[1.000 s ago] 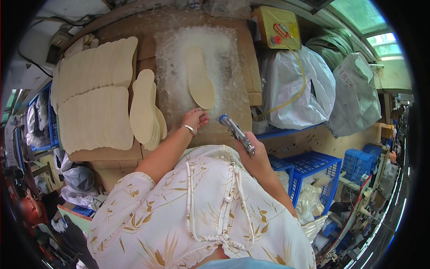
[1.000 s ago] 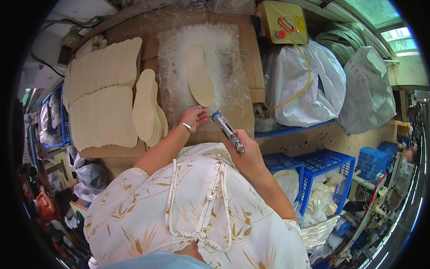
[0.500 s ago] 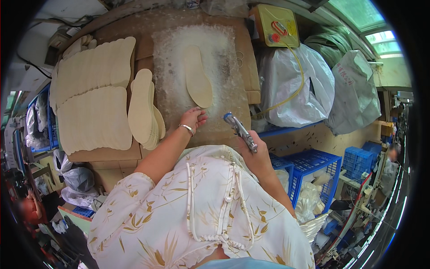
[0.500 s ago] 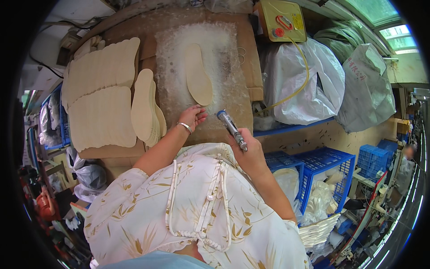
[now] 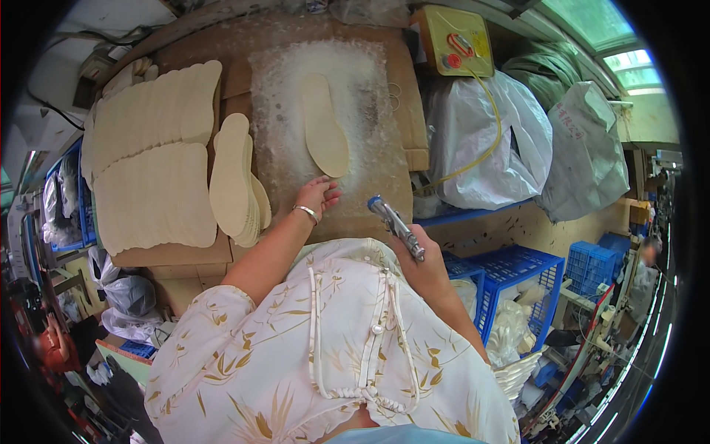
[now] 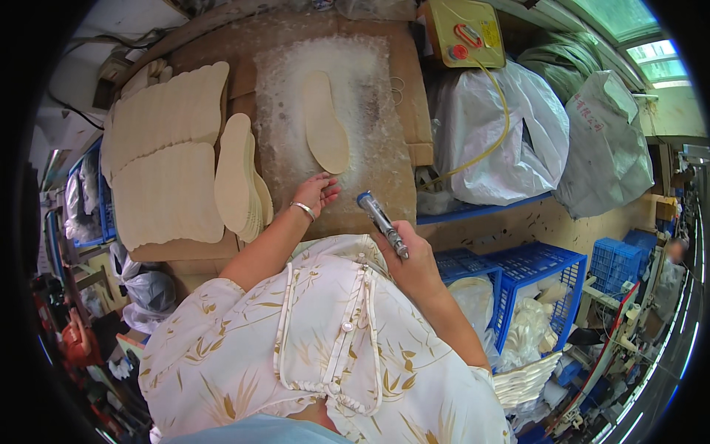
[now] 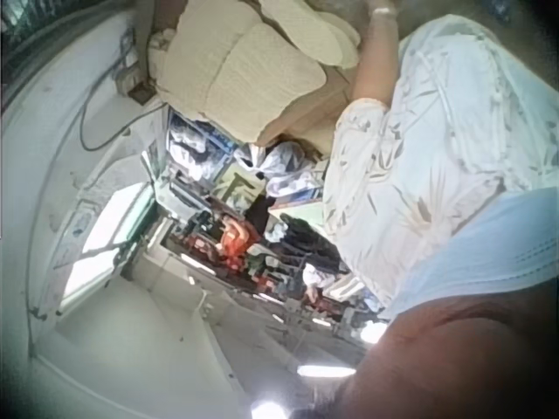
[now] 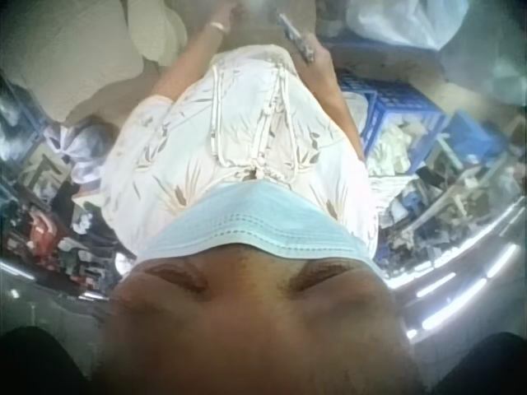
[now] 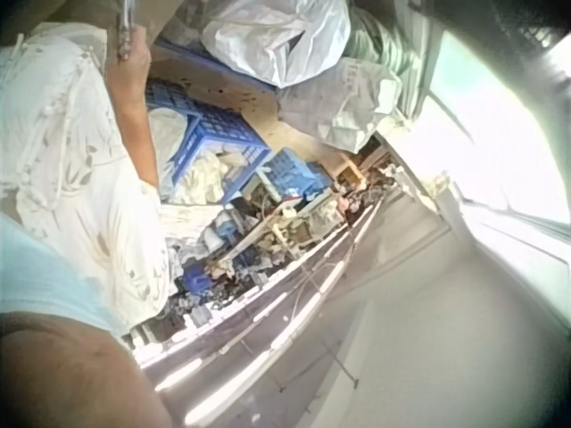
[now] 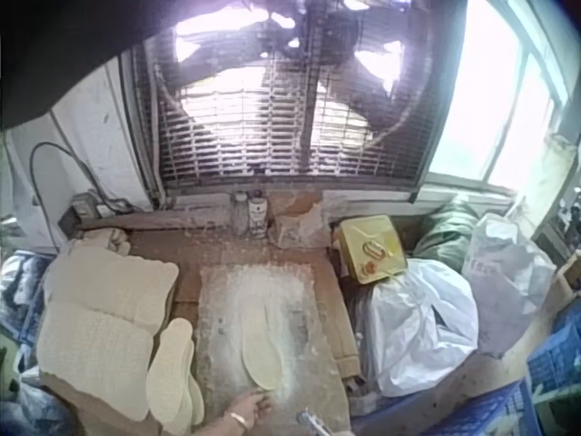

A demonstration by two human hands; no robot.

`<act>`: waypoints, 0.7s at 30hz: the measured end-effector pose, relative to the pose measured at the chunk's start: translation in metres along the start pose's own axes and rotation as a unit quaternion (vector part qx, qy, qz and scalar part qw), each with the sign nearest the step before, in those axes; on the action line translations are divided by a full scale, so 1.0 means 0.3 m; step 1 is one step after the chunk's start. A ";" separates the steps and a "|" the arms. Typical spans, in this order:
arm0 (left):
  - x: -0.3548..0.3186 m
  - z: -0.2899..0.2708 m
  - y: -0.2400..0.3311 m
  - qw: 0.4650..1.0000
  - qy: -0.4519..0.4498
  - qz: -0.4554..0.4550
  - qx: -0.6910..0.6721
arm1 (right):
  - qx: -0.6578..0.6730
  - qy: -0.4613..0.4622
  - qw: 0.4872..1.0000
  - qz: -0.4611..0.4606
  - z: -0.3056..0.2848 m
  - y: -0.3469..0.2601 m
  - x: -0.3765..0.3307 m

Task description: Applying glue to shoe insole components using a spray gun.

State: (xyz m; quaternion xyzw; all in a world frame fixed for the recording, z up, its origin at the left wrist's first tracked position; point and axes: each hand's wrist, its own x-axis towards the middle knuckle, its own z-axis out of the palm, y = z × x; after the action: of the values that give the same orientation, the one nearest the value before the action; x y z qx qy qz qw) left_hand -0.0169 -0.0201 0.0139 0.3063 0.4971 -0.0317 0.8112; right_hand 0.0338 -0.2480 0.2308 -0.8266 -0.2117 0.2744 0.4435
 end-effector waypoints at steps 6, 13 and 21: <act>0.015 -0.003 -0.010 1.000 -0.001 0.002 -0.008 | -0.033 -0.003 0.999 0.028 -0.004 0.006 0.008; -0.002 0.000 0.001 1.000 0.003 -0.003 -0.001 | -0.004 -0.030 1.000 0.007 0.000 -0.005 0.001; -0.017 0.001 0.007 1.000 0.011 -0.003 -0.002 | -0.022 0.017 1.000 -0.006 -0.006 0.051 0.042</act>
State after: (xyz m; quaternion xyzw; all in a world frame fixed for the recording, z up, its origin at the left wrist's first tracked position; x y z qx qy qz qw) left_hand -0.0185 -0.0197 0.0191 0.3039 0.5068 -0.0295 0.8062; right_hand 0.0462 -0.2496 0.2154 -0.8395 -0.2150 0.2527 0.4303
